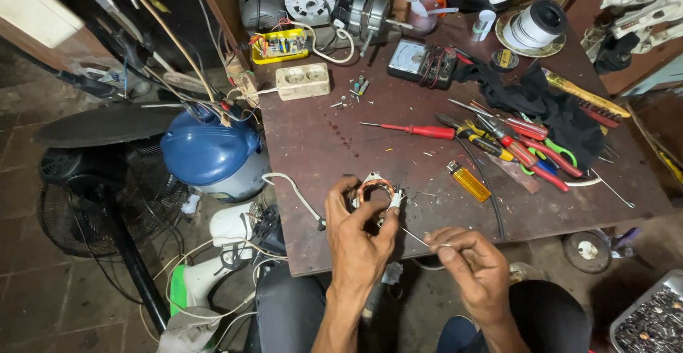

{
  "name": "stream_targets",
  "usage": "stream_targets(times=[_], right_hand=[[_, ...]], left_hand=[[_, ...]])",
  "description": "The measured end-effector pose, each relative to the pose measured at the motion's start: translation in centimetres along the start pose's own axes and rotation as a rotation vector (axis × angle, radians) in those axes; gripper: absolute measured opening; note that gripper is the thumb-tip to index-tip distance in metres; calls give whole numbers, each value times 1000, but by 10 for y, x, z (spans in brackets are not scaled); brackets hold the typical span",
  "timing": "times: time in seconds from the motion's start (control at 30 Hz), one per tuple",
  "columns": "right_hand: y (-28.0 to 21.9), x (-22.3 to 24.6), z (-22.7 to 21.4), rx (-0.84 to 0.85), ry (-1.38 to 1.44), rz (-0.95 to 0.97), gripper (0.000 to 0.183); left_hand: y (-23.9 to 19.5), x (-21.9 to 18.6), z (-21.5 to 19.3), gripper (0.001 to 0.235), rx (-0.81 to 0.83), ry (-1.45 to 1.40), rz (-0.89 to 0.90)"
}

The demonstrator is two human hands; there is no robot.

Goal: The person works on a small electrical component with copper windings, using a lighter to heat and seal a wire connection, then uses a screwdriver to adjust parts of the assembly. The workspace is cluttered with tools and electronic parts.

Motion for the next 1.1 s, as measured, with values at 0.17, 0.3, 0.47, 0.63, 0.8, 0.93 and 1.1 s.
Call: stream_targets(times=[0.17,0.3,0.47,0.63,0.8,0.93,1.1], right_hand=[[-3,-10,0,-38,334,24,8],[-1,-8,3,-1,411,32,9],[3,-1,3,24,330,-11,7],[14,20,8,56,151,-96,4],[28,31,17,124,210,-98,4],[33,34,17,111,158,-33,12],[27,11,4,27,255,95,9]], left_hand=[[1,-1,0,16,28,67,0],[1,-10,-7,20,137,121,3],[-15,-5,-10,27,98,238,92],[-19,-17,-5,13,-18,373,329],[-17,-11,2,4,-88,403,414],[-18,-6,0,9,-76,398,416],[-16,-2,-5,13,-28,328,390]])
Point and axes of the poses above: each hand's wrist, its own y-axis towards the middle knuckle, its own z-axis out of the palm, x = y × z, the point moved 3 cm from there along y, towards the middle knuckle, and after that the axes turned 9 degrees about -y, right-handed, at the moved point
